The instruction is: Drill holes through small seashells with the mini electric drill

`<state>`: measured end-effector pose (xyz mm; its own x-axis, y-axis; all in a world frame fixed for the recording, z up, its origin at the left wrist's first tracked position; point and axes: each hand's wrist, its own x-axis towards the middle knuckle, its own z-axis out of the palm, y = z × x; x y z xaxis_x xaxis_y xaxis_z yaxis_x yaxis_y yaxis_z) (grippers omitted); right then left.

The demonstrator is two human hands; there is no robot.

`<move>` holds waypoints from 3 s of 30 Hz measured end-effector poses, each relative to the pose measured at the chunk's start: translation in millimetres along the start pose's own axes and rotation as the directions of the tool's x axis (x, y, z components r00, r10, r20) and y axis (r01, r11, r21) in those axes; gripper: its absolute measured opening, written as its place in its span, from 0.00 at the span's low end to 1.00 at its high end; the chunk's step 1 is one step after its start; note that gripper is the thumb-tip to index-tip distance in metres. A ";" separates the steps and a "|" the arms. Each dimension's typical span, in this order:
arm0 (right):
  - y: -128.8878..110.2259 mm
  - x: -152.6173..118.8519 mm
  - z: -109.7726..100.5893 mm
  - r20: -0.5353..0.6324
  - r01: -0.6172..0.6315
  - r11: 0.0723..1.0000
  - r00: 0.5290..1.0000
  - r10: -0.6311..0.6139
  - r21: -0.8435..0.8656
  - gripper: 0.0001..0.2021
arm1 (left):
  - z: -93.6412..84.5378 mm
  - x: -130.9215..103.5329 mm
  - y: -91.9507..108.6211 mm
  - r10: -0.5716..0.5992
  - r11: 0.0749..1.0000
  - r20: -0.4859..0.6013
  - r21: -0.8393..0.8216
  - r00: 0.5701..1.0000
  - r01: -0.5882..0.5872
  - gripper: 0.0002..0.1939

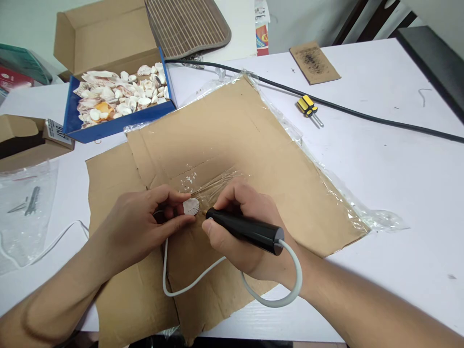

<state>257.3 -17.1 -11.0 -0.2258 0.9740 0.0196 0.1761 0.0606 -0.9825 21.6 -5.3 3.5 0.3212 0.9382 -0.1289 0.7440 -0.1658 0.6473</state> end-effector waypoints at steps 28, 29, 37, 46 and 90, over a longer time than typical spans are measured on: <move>1.3 0.3 0.7 0.012 0.011 1.000 1.000 -0.011 0.002 0.10 | 0.9 -0.7 -0.2 0.050 0.998 -0.006 0.035 0.999 -0.050 0.05; 0.7 0.5 0.4 0.017 0.016 1.000 1.000 -0.016 -0.005 0.10 | 1.1 -0.8 -0.5 0.050 0.998 -0.006 0.031 0.999 -0.050 0.05; 6.3 -3.4 -1.8 0.065 0.032 0.999 0.997 -0.030 -0.034 0.14 | 2.2 -0.5 -1.0 0.087 0.996 -0.017 0.023 0.996 -0.087 0.04; 5.4 -2.2 -2.0 0.070 0.032 0.999 0.997 -0.030 -0.035 0.13 | 0.1 -1.0 -1.2 0.094 0.995 -0.005 0.029 0.996 -0.094 0.05; 6.3 -2.6 -3.5 0.084 0.036 0.999 0.996 -0.036 0.000 0.11 | -0.3 -0.6 -1.4 0.040 0.997 -0.006 -0.071 0.999 -0.041 0.08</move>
<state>262.4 -18.5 -16.6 -0.3119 0.9493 0.0391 0.1681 0.0956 -0.9811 20.3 -5.6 2.9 0.3476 0.9325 -0.0985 0.6870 -0.1817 0.7036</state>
